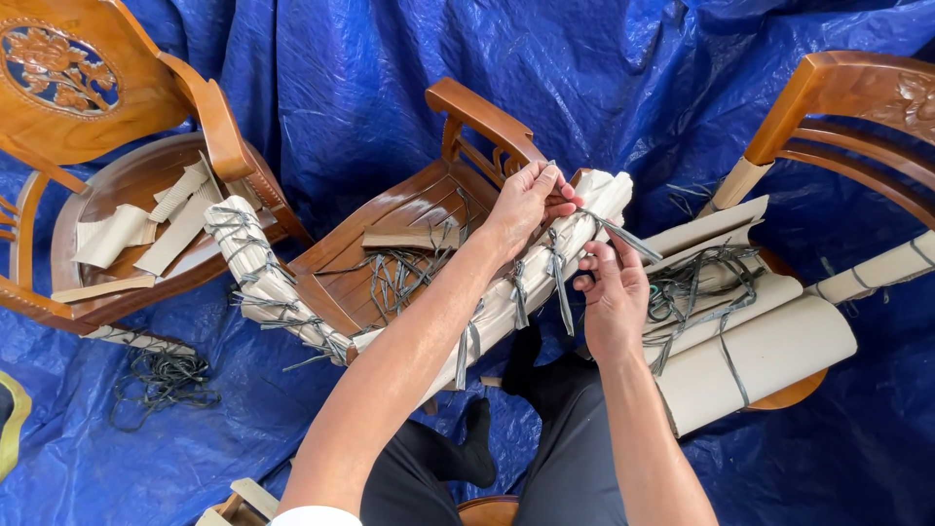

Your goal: Wrapping wooden chair components in protective paper and securing them with plastic straps.

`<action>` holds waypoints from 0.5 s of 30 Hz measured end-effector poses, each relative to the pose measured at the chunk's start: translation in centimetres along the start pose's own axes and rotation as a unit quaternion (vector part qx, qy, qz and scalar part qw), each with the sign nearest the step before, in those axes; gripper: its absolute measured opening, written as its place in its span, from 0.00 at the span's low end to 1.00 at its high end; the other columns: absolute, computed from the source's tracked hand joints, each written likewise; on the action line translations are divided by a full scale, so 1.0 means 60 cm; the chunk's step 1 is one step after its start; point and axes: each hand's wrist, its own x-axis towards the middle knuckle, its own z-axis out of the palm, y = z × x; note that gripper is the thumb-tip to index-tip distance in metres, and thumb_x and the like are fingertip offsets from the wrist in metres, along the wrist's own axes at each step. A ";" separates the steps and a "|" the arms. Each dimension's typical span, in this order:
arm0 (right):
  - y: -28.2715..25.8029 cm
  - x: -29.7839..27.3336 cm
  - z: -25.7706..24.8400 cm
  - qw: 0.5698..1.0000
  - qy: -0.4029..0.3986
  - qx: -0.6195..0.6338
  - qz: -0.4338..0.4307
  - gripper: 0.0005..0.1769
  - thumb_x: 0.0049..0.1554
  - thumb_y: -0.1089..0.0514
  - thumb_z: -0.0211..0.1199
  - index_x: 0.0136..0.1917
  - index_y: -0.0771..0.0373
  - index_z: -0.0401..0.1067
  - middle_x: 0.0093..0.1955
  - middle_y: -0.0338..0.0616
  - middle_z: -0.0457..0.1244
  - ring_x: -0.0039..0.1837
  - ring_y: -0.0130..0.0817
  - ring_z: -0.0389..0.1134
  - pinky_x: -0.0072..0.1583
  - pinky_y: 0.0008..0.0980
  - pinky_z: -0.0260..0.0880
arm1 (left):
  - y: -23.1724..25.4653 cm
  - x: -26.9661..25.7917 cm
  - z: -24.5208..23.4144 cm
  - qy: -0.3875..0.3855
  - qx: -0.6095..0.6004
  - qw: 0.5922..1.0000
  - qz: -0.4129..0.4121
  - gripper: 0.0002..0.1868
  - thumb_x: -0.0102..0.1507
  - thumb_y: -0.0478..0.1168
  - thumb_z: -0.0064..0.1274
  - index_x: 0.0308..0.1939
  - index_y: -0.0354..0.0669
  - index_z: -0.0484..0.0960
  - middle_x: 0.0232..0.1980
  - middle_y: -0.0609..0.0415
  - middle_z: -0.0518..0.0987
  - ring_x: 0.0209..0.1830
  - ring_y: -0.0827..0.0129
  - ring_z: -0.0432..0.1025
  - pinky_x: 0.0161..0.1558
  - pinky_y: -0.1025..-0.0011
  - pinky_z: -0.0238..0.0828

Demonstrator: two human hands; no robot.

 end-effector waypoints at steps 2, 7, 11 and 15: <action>0.002 -0.004 0.013 0.999 0.001 -0.036 -0.027 0.18 0.66 0.58 0.57 0.68 0.63 0.67 0.51 0.38 0.66 0.47 0.21 0.65 0.45 0.23 0.67 | 0.004 -0.005 0.001 0.005 0.006 1.000 -0.007 0.16 0.75 0.44 0.36 0.39 0.41 0.74 0.39 0.54 0.78 0.40 0.73 0.78 0.44 0.76 0.79; -0.008 0.009 0.044 0.976 0.010 -0.160 -0.145 0.15 0.69 0.57 0.55 0.64 0.66 0.73 0.46 0.35 0.64 0.44 0.18 0.62 0.45 0.21 0.66 | 0.011 -0.009 0.005 0.009 0.026 0.999 -0.021 0.16 0.76 0.45 0.36 0.38 0.45 0.74 0.37 0.54 0.80 0.32 0.79 0.71 0.37 0.80 0.74; 0.003 0.035 0.041 0.964 0.036 -0.199 -0.172 0.14 0.72 0.56 0.54 0.58 0.67 0.75 0.42 0.34 0.63 0.42 0.18 0.60 0.44 0.21 0.65 | 0.010 -0.012 0.004 0.006 0.011 1.000 -0.022 0.16 0.76 0.44 0.35 0.38 0.45 0.74 0.38 0.54 0.81 0.33 0.81 0.72 0.38 0.81 0.74; 0.014 0.052 0.031 0.982 0.025 -0.108 -0.152 0.15 0.72 0.53 0.50 0.49 0.64 0.71 0.40 0.34 0.61 0.39 0.19 0.58 0.42 0.22 0.64 | 0.003 -0.005 0.005 0.023 -0.004 0.999 -0.034 0.16 0.75 0.44 0.36 0.36 0.45 0.74 0.36 0.53 0.80 0.30 0.79 0.71 0.35 0.80 0.71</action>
